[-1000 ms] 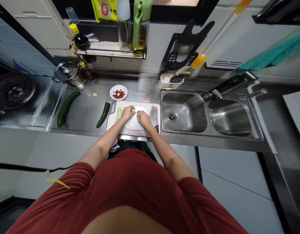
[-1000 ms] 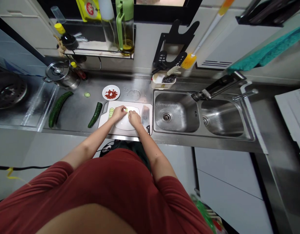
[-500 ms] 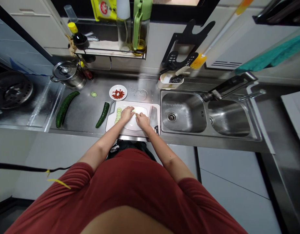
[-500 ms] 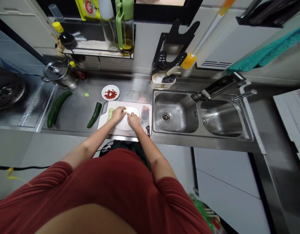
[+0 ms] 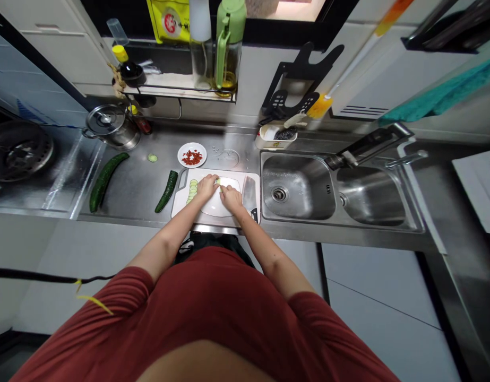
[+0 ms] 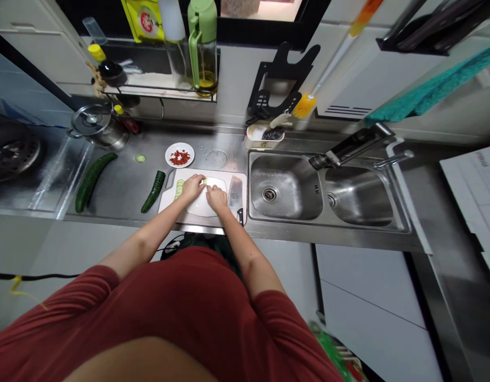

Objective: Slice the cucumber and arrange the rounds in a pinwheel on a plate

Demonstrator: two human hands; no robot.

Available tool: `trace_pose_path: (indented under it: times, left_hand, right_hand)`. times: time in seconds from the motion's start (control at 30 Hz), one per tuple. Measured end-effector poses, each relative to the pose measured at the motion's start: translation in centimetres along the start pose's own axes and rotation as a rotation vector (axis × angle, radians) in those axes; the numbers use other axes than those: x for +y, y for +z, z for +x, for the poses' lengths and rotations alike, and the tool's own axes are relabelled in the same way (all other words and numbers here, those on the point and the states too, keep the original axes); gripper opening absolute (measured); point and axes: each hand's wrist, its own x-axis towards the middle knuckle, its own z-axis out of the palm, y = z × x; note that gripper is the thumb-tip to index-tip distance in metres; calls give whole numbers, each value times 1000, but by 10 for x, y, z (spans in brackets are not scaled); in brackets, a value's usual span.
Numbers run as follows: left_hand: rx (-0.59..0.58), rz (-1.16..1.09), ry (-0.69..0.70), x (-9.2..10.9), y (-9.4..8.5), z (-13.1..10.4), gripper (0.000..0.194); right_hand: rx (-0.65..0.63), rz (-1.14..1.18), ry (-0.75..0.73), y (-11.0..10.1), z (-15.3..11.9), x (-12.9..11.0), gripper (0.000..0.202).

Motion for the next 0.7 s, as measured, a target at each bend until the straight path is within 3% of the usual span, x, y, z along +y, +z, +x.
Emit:
trace_pose_path:
  times: [0.7]
  left_hand:
    - [44,12,60,-8,8,8,28]
  right_hand:
    - [-7,-5,28,0,4,-3,36]
